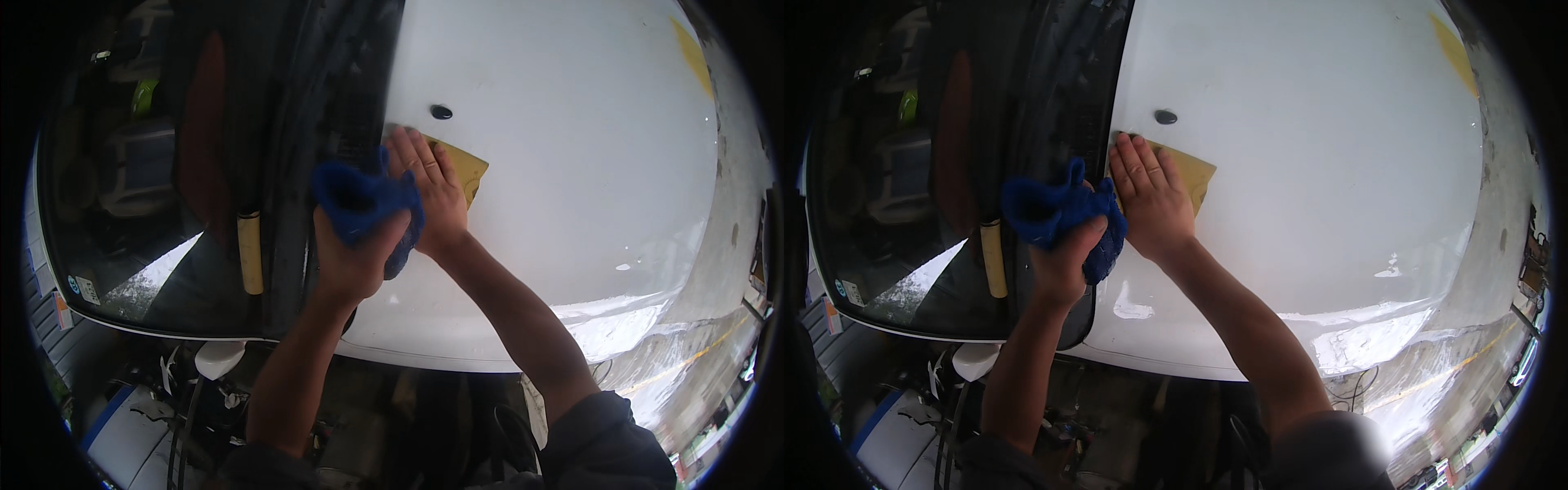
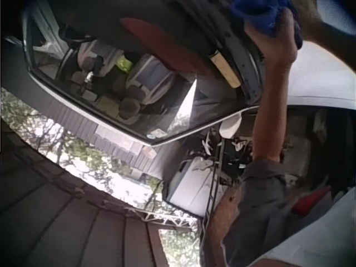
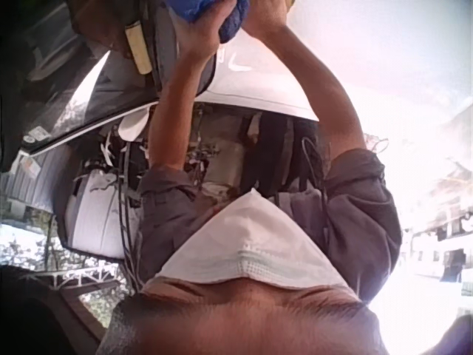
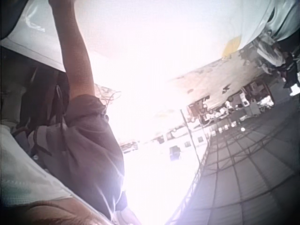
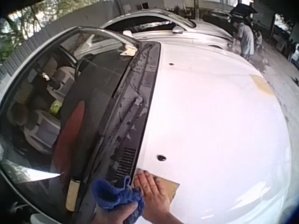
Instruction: The person sands the hood of a white car using a sanding block and wipes the surface with a blue cloth. The person also puts on a face mask before continuing the sanding process.
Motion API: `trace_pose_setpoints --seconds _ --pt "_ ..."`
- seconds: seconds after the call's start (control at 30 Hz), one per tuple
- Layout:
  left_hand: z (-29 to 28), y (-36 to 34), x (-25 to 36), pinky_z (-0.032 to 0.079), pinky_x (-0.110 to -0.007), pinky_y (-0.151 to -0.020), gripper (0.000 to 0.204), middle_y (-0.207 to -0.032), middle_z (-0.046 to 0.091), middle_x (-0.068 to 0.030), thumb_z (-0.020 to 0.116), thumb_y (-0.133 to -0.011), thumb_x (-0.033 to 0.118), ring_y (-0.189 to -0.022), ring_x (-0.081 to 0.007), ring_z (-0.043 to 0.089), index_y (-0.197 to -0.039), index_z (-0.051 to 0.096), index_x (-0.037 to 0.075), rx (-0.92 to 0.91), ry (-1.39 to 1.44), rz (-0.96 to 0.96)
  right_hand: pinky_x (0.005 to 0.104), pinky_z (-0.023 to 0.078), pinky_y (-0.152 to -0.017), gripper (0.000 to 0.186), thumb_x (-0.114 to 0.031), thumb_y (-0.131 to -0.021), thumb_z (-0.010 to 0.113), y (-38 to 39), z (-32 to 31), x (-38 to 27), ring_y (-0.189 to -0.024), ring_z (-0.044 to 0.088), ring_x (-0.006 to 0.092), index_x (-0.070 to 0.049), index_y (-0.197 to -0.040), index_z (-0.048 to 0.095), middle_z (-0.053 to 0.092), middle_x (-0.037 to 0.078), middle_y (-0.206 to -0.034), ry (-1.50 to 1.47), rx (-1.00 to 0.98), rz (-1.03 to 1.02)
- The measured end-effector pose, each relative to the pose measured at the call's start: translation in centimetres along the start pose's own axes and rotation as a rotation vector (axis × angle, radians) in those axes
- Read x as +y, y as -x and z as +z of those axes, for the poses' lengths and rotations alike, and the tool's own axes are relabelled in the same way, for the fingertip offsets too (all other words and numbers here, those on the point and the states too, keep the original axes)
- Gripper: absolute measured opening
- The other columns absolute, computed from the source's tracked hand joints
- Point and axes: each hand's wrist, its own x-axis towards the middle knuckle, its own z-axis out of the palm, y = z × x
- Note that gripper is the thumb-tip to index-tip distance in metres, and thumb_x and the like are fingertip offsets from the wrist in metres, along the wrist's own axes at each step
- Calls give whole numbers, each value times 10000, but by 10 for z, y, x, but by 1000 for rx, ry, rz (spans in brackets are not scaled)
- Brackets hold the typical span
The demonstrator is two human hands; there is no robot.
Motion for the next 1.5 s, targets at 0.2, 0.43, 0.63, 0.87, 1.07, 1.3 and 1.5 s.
trace_pose_setpoints --seconds 0.2,0.43,0.63,0.87,1.07,1.3,1.5 --pt "-37 36 -37 540 -342 -907 310 -1129 708 -89 758 -868 66 -1005 -190 680 -1164 686 4 149 -149 135 485 230 -1291 560 -324 -967 572 145 50 -44 -1533 373 278 -98 -1479 577 477 86 -1608 94 -43 -461" --pt "-105 175 -122 487 -395 -1006 478 -1190 673 -84 804 -854 114 -1099 -219 636 -1276 622 -17 312 -215 -355 443 165 -1294 790 -323 -942 613 74 17 -52 -1588 241 240 -70 -1630 320 278 85 -1718 -8 -318 -109" --pt "-127 233 -190 439 -398 -1079 735 -1347 585 -111 846 -839 89 -1225 -229 570 -1452 451 -5 340 -92 -419 440 207 -1290 670 -292 -970 623 73 17 -38 -1567 293 219 -124 -1587 424 350 48 -1686 58 -294 -209" --pt "-124 221 -188 425 -391 -1100 785 -1368 570 -101 845 -853 85 -1240 -221 556 -1492 401 -17 365 56 -445 436 240 -1281 730 -308 -916 683 137 36 -70 -1562 314 210 -151 -1589 446 335 49 -1695 10 -279 -259" --pt "-132 232 -212 429 -388 -1092 776 -1345 578 -92 847 -848 89 -1221 -213 559 -1481 409 -11 311 29 -473 435 207 -1274 677 -393 -1025 568 -1 7 -23 -1570 278 249 -86 -1602 389 344 80 -1684 107 -88 -22" --pt "-124 227 -191 445 -389 -1064 722 -1285 606 -86 845 -849 117 -1188 -204 571 -1448 462 -3 358 -7 -397 456 157 -1303 603 -240 -993 561 121 33 -53 -1584 263 220 -174 -1583 456 313 42 -1705 -54 -331 -216" --pt "-131 228 -201 447 -395 -1053 696 -1281 606 -88 832 -851 158 -1180 -207 575 -1432 487 -11 254 -11 -451 456 197 -1283 697 -366 -998 610 2 15 -31 -1577 270 253 -63 -1588 397 312 95 -1699 114 -14 49"
